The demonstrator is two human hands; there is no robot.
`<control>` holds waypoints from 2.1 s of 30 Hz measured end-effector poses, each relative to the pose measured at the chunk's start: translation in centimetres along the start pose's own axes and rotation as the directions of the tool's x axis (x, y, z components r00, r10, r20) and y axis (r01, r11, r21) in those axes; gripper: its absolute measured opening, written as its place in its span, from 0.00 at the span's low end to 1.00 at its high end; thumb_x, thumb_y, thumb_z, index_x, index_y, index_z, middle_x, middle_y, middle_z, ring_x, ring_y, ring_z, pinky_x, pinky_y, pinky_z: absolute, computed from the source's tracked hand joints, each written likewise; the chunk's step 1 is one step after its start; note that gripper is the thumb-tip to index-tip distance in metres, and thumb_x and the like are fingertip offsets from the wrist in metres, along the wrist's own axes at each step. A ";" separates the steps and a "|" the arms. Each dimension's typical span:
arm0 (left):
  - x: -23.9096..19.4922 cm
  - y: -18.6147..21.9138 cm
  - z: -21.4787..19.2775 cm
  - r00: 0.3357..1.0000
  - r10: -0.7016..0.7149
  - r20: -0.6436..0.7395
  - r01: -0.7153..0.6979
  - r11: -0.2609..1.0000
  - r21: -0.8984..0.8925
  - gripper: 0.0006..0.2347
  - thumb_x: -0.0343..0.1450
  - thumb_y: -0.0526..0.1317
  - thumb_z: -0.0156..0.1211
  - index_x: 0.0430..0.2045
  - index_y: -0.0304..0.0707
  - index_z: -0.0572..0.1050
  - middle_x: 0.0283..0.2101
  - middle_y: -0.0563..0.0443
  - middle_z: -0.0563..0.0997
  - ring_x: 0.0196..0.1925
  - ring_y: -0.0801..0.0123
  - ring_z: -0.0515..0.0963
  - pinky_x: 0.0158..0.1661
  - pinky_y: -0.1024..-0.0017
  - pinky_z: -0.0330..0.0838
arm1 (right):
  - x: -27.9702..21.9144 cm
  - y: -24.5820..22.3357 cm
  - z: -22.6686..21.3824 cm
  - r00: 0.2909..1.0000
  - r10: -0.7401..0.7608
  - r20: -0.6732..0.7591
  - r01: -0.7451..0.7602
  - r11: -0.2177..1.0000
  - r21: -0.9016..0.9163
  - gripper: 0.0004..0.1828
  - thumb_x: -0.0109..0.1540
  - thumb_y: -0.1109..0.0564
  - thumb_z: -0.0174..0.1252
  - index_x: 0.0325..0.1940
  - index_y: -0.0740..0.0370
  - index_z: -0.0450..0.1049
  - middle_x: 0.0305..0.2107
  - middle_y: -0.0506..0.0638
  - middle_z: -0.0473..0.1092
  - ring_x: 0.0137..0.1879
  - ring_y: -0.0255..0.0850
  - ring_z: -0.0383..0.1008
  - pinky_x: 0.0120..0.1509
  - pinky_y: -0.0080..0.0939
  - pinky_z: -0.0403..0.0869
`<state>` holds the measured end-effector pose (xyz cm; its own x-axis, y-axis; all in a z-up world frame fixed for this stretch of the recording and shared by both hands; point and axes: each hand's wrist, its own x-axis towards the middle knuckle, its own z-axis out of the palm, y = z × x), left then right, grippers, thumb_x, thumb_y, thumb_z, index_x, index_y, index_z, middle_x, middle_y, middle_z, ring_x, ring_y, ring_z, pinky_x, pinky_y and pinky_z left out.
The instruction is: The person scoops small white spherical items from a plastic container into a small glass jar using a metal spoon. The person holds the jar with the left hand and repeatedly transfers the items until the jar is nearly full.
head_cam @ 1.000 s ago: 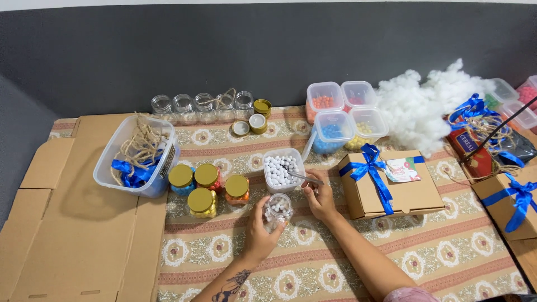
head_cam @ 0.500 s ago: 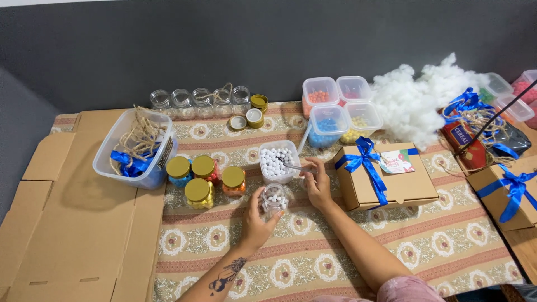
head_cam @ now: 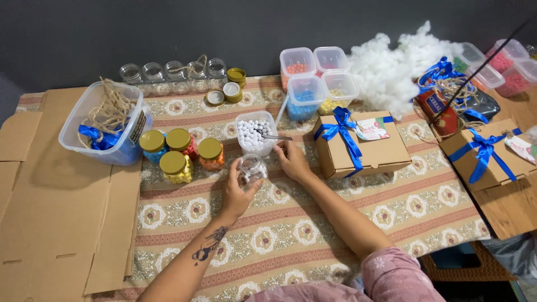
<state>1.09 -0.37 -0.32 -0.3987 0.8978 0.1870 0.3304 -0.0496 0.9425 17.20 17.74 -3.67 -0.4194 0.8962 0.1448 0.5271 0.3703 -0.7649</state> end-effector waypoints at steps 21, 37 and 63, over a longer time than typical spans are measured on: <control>-0.7 2.2 -4.2 0.981 0.079 0.175 -0.110 0.979 0.173 0.33 0.68 0.44 0.66 0.66 0.37 0.54 0.54 0.36 0.75 0.39 0.60 0.84 0.30 0.73 0.84 | -24.3 1.4 -15.9 0.865 -0.266 0.426 0.430 0.831 -0.354 0.29 0.68 0.33 0.45 0.68 0.47 0.68 0.67 0.49 0.64 0.70 0.47 0.61 0.71 0.63 0.65; -0.2 -0.3 -1.4 0.997 0.062 0.037 -0.064 0.996 0.061 0.35 0.62 0.42 0.72 0.64 0.38 0.61 0.55 0.27 0.75 0.57 0.31 0.75 0.55 0.43 0.72 | 0.1 -7.8 -4.7 0.964 -0.173 -0.203 0.241 0.889 0.390 0.14 0.72 0.52 0.50 0.52 0.55 0.81 0.25 0.46 0.73 0.26 0.32 0.70 0.32 0.32 0.72; 0.4 -0.8 -1.4 0.998 -0.052 0.046 0.054 0.998 -0.030 0.36 0.61 0.40 0.74 0.65 0.38 0.62 0.56 0.29 0.75 0.59 0.36 0.76 0.59 0.48 0.70 | 13.4 -7.1 -2.7 0.841 0.307 -0.445 0.184 0.611 0.770 0.23 0.73 0.42 0.45 0.29 0.56 0.69 0.09 0.40 0.46 0.12 0.30 0.47 0.19 0.29 0.52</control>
<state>-0.57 -0.60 -0.61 -0.3758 0.9182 0.1248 0.2825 -0.0148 0.9592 9.83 27.77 5.40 0.1376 0.9765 0.1660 -0.3243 0.2028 -0.9239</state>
